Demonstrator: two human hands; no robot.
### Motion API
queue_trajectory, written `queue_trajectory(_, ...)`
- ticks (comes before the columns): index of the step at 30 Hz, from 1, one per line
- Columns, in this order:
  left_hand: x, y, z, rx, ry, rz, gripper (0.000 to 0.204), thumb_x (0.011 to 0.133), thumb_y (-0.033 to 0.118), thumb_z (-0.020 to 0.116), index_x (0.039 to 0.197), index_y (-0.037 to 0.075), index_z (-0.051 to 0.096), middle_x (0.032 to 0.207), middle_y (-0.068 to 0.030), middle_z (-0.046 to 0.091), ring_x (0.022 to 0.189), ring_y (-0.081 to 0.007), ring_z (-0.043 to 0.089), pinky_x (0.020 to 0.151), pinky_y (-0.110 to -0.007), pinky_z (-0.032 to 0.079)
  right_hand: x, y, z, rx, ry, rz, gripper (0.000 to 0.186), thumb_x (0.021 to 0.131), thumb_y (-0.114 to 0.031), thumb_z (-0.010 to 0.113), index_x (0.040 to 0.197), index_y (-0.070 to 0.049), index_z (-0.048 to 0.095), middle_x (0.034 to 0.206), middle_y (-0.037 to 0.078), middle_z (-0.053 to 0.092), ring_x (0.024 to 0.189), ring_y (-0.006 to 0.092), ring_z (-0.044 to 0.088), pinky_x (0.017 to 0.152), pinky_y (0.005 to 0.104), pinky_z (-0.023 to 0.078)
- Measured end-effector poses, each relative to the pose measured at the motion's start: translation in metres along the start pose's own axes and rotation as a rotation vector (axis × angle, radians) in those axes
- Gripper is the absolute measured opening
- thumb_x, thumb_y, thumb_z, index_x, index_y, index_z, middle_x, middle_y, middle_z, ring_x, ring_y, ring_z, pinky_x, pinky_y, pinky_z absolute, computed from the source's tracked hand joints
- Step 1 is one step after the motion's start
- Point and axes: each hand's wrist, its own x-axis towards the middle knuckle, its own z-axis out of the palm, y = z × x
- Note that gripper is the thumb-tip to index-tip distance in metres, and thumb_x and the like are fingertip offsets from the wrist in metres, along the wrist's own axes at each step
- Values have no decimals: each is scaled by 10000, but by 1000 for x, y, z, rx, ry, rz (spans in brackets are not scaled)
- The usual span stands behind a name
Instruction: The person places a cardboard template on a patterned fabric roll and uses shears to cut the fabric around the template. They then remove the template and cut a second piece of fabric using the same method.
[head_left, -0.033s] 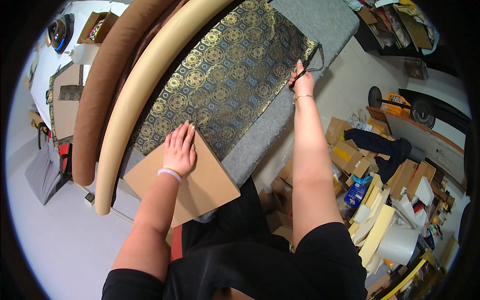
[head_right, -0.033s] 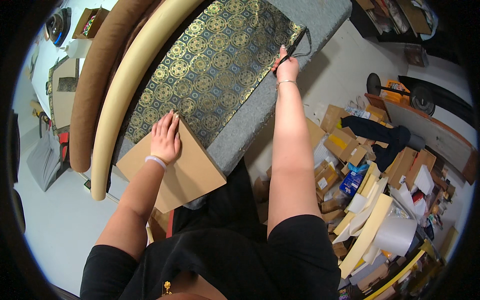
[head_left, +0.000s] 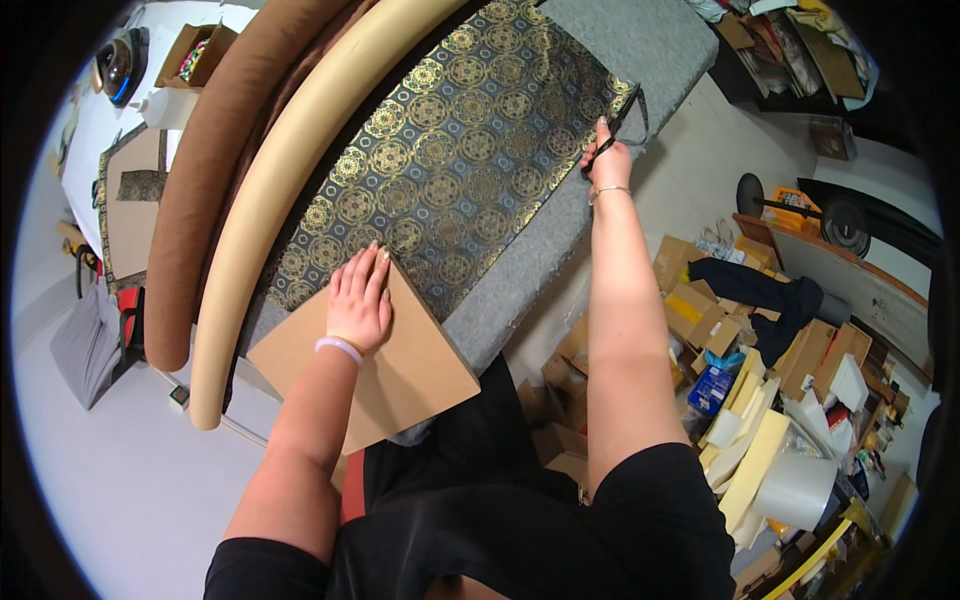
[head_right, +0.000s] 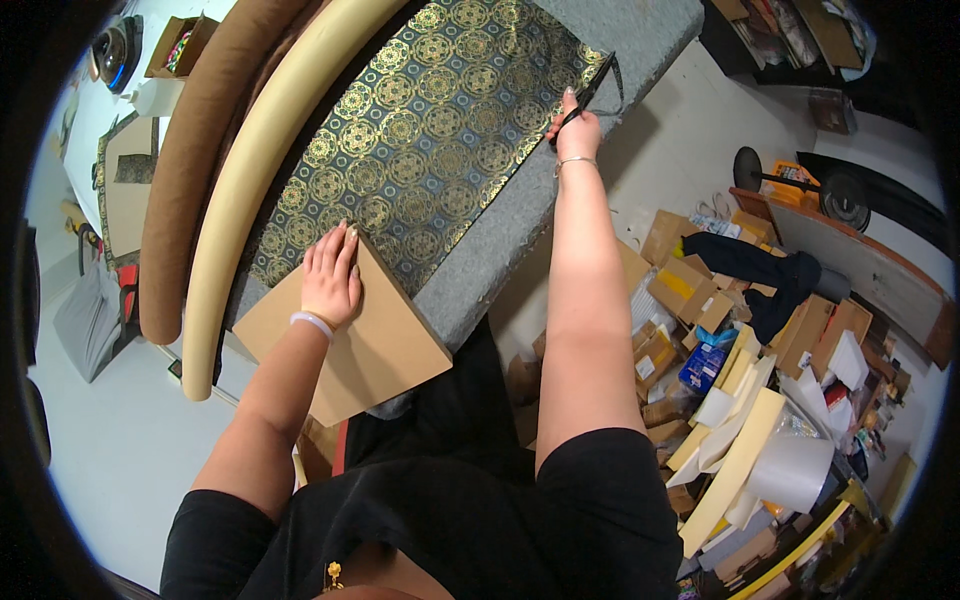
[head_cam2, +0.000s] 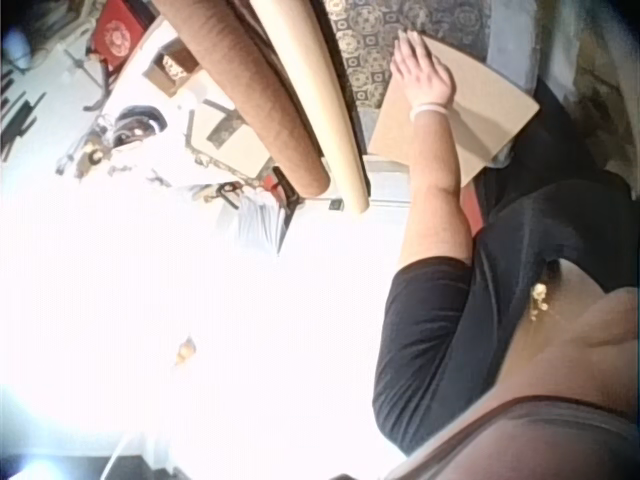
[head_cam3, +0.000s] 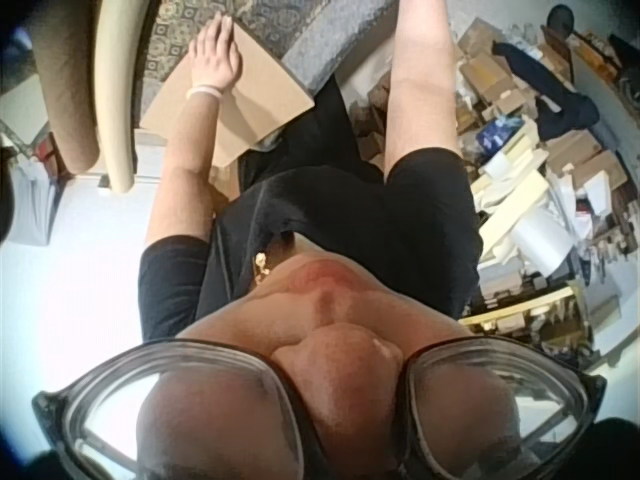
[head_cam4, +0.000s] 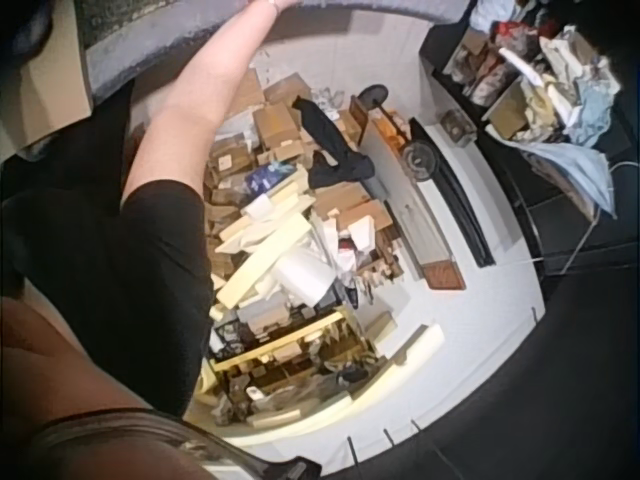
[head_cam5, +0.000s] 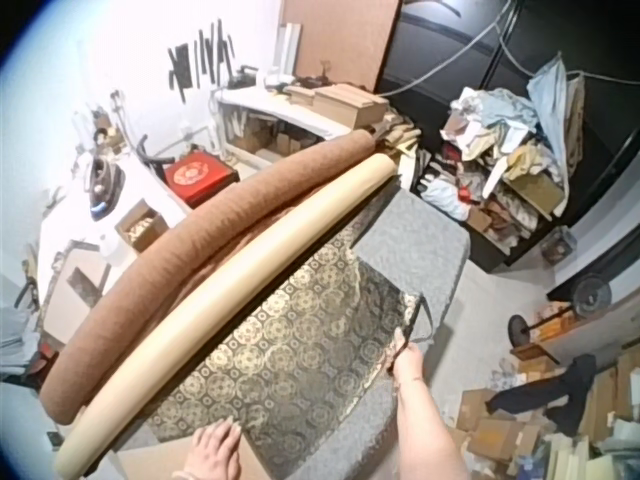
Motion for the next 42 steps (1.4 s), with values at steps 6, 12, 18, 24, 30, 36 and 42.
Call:
queue_trajectory(6, 1, 2, -2, 7, 2, -4, 606, 917, 198, 584, 1500, 44, 518, 1629, -170, 432, 1474, -352, 427, 1217, -527, 308, 25, -47, -18, 16, -104, -222, 469, 1002, -470, 733, 828, -79, 541, 668, 14, 555, 526, 119, 512, 478, 275, 449)
queue_trajectory(12, 1, 1, -2, 6, 4, -3, 605, 915, 196, 587, 1497, 43, 519, 1627, -171, 434, 1466, -354, 433, 1209, -526, 318, 76, -57, -50, -521, 538, -410, 550, 814, -345, 934, 1032, 21, 587, 899, 151, 765, 736, 240, 709, 693, 390, 575)
queue_trajectory(18, 2, 1, -4, 5, 25, 15, 607, 912, 190, 596, 1495, 40, 518, 1616, -171, 446, 1455, -357, 443, 1200, -514, 333, 95, -1, -87, -848, 650, -355, 564, 742, -315, 969, 1054, -11, 613, 956, 123, 764, 860, 310, 720, 829, 412, 559)
queue_trajectory(24, 2, 4, -8, -9, 6, -13, 602, 919, 155, 590, 1504, 36, 505, 1609, -174, 454, 1453, -350, 456, 1195, -503, 341, 91, 72, -156, -541, 892, -316, 549, 731, -114, 950, 1139, -8, 598, 1028, 166, 714, 908, 281, 687, 812, 439, 560)
queue_trajectory(30, -2, 3, -7, -17, 24, -22, 593, 949, 180, 574, 1527, 68, 499, 1620, -147, 446, 1466, -331, 443, 1208, -494, 331, -17, 129, -286, -569, 1065, 108, 295, 877, -186, 766, 983, 88, 739, 967, 209, 780, 833, 329, 735, 760, 459, 562)
queue_trajectory(36, -9, 2, -3, 19, 80, -2, 604, 979, 212, 562, 1561, 89, 459, 1640, -138, 419, 1513, -317, 394, 1258, -498, 280, -119, 153, -354, -899, 931, 79, 425, 877, -341, 809, 885, 74, 721, 838, 210, 755, 743, 360, 691, 723, 483, 529)
queue_trajectory(42, -80, -9, 15, 81, 433, -448, 791, 945, 411, 725, 1571, 35, 423, 1649, -252, 346, 1551, -394, 308, 1273, -631, 166, -140, 110, -375, -1022, 652, -93, 491, 839, -350, 905, 1031, 22, 647, 910, 164, 726, 821, 299, 679, 813, 425, 544)
